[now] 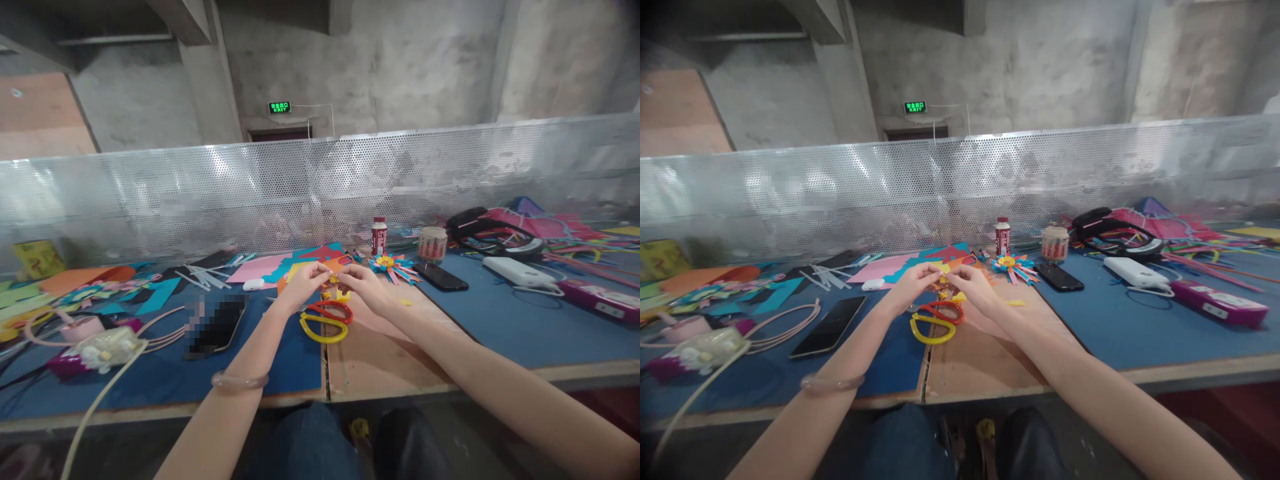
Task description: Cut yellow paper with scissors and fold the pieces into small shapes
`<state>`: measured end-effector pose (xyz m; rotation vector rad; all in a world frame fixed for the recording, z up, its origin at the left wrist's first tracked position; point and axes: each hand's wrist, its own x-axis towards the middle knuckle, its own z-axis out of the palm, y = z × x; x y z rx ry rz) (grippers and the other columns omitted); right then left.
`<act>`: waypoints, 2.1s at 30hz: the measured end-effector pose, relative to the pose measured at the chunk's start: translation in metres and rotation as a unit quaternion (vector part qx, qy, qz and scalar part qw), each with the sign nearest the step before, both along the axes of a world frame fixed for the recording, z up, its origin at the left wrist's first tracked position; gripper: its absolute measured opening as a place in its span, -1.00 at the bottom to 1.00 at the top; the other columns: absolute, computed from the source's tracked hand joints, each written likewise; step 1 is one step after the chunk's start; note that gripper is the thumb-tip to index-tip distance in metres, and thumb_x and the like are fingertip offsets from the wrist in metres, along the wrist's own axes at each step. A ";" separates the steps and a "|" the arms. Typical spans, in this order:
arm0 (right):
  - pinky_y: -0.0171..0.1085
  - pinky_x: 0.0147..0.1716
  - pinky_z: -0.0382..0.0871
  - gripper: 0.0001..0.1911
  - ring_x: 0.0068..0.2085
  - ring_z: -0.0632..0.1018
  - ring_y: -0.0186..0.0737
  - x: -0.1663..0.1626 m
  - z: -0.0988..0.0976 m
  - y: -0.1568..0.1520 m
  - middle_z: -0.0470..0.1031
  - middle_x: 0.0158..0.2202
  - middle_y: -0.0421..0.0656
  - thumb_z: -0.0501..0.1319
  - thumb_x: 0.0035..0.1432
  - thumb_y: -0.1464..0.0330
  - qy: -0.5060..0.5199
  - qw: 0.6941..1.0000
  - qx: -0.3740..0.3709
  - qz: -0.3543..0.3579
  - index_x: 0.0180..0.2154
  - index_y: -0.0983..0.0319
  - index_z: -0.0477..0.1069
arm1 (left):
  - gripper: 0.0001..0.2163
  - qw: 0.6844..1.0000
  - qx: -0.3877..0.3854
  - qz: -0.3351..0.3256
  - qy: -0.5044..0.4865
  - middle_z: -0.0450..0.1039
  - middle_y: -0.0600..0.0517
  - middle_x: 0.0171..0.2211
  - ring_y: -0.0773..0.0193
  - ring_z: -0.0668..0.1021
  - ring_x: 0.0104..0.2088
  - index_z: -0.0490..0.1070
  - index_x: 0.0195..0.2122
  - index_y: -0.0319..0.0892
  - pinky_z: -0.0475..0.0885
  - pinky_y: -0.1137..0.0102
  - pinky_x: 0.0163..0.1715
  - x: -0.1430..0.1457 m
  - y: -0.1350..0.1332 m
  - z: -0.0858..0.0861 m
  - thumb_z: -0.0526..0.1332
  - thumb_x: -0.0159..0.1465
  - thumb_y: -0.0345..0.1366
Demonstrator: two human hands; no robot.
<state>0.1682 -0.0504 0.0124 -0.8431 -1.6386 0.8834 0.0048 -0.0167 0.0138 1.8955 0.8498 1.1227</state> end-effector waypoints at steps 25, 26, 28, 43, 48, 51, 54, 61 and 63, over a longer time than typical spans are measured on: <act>-0.34 -0.44 0.27 -0.79 -0.44 0.40 -0.35 0.002 -0.013 0.015 0.40 -0.48 -0.18 0.17 -0.03 0.25 0.038 0.998 0.013 0.045 -0.44 0.30 0.37 | -0.84 1.000 0.018 0.000 0.012 0.36 0.06 -0.45 0.38 0.43 -0.43 0.30 -0.38 -0.22 0.34 0.44 -0.39 0.001 -0.006 0.004 0.11 0.11 -0.22; -0.34 -0.44 0.27 -0.78 -0.44 0.40 -0.36 0.002 -0.013 0.016 0.40 -0.47 -0.18 0.17 -0.03 0.25 0.039 0.998 0.012 0.049 -0.43 0.30 0.37 | -0.84 1.000 0.020 -0.001 0.013 0.35 0.07 -0.45 0.38 0.43 -0.43 0.30 -0.39 -0.22 0.34 0.45 -0.39 0.001 -0.007 0.005 0.11 0.12 -0.23; -0.34 -0.44 0.27 -0.77 -0.45 0.40 -0.36 0.003 -0.014 0.017 0.39 -0.47 -0.18 0.17 -0.03 0.24 0.046 0.997 0.013 0.057 -0.42 0.30 0.37 | -0.85 1.000 0.023 0.000 0.015 0.34 0.08 -0.46 0.39 0.42 -0.44 0.30 -0.39 -0.22 0.34 0.46 -0.40 0.001 -0.007 0.005 0.11 0.12 -0.23; -0.34 -0.45 0.27 -0.77 -0.46 0.40 -0.38 0.003 -0.016 0.020 0.37 -0.49 -0.21 0.19 -0.05 0.24 0.061 0.996 0.014 0.057 -0.43 0.30 0.36 | -0.84 0.999 0.036 0.002 0.027 0.37 0.05 -0.45 0.37 0.44 -0.44 0.34 -0.38 -0.23 0.35 0.44 -0.39 0.001 -0.009 0.008 0.14 0.11 -0.23; -0.36 -0.46 0.26 -0.79 -0.46 0.39 -0.39 0.004 -0.013 0.016 0.38 -0.49 -0.21 0.18 -0.04 0.25 0.055 0.997 0.018 0.057 -0.45 0.28 0.35 | -0.84 0.998 0.046 0.006 0.036 0.40 0.03 -0.43 0.35 0.45 -0.43 0.36 -0.37 -0.23 0.36 0.43 -0.37 0.001 -0.009 0.008 0.14 0.11 -0.24; -0.36 -0.47 0.25 -0.80 -0.47 0.39 -0.39 0.004 -0.013 0.015 0.37 -0.50 -0.22 0.17 -0.04 0.25 0.051 0.997 0.016 0.052 -0.46 0.28 0.34 | -0.83 0.998 0.051 0.015 0.042 0.42 0.02 -0.41 0.34 0.45 -0.41 0.37 -0.36 -0.23 0.37 0.41 -0.36 0.001 -0.008 0.008 0.14 0.11 -0.24; -0.37 -0.47 0.25 -0.81 -0.48 0.39 -0.40 0.003 -0.014 0.016 0.36 -0.51 -0.24 0.17 -0.04 0.26 0.057 0.997 0.018 0.053 -0.47 0.27 0.33 | -0.82 0.997 0.050 0.021 0.046 0.43 0.01 -0.41 0.34 0.45 -0.41 0.39 -0.35 -0.23 0.38 0.40 -0.36 0.000 -0.007 0.008 0.15 0.11 -0.23; -0.37 -0.48 0.25 -0.82 -0.49 0.39 -0.41 0.003 -0.016 0.018 0.34 -0.52 -0.25 0.16 -0.02 0.27 0.058 0.997 0.014 0.049 -0.47 0.28 0.32 | -0.81 0.998 0.043 0.021 0.041 0.44 0.01 -0.40 0.34 0.45 -0.42 0.41 -0.34 -0.23 0.37 0.41 -0.36 0.000 -0.007 0.007 0.16 0.10 -0.23; -0.36 -0.47 0.26 -0.81 -0.49 0.39 -0.40 0.003 -0.016 0.018 0.35 -0.52 -0.24 0.15 -0.02 0.26 0.055 0.997 0.014 0.047 -0.47 0.28 0.32 | -0.81 0.998 0.043 0.020 0.041 0.44 0.00 -0.40 0.33 0.45 -0.41 0.42 -0.35 -0.23 0.36 0.41 -0.36 0.000 -0.007 0.007 0.16 0.09 -0.23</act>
